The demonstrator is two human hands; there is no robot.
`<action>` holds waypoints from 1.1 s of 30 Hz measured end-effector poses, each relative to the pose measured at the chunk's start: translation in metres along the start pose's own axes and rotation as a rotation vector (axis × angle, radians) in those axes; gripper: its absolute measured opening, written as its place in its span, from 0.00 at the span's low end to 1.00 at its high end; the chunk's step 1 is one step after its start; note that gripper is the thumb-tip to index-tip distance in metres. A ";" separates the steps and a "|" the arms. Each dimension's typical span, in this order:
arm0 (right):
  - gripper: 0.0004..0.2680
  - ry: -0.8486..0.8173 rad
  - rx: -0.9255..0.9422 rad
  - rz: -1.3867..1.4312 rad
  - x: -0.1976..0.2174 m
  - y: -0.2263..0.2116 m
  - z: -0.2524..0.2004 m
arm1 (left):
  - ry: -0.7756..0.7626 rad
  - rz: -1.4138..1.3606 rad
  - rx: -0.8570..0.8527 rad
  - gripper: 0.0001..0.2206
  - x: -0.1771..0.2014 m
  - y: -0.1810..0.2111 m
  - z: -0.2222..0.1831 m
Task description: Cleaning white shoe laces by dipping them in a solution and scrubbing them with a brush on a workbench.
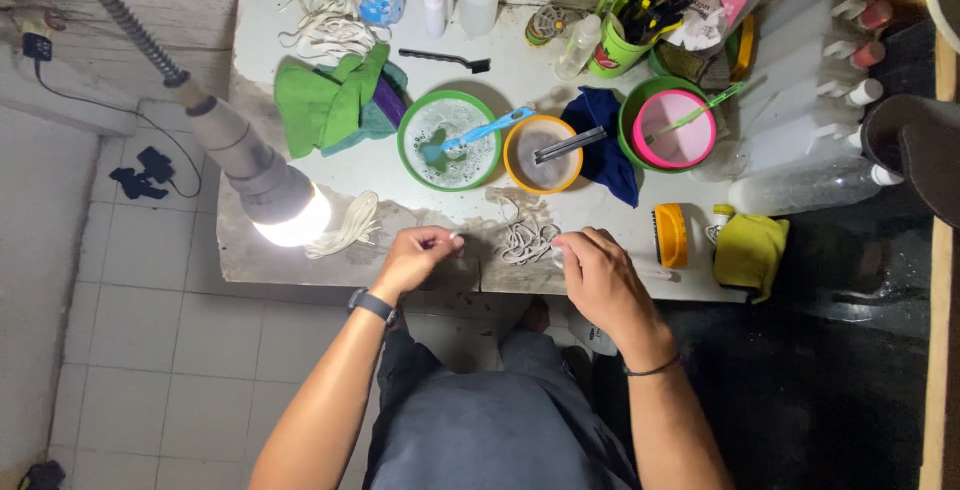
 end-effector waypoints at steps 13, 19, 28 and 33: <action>0.10 0.392 -0.218 1.120 -0.095 0.032 0.012 | -0.110 -1.066 -0.122 0.05 -0.072 0.072 -0.039; 0.05 0.473 -0.133 0.713 -0.081 0.022 0.008 | -0.090 -0.843 -0.010 0.06 -0.079 0.044 -0.040; 0.03 0.513 0.078 0.328 -0.072 -0.004 -0.004 | 0.137 -0.442 0.199 0.21 -0.064 -0.010 -0.034; 0.04 0.508 0.294 0.235 -0.087 -0.015 -0.013 | 0.074 -0.549 0.286 0.11 -0.083 -0.006 -0.037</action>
Point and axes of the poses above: each hand's wrist, its own z-axis towards the middle knuckle, its own x-axis out of the back of the hand, y = z × x, the point moved 8 cm from there along z, towards the middle knuckle, and after that the axes turned 9 degrees about -y, right-handed, at the moved point
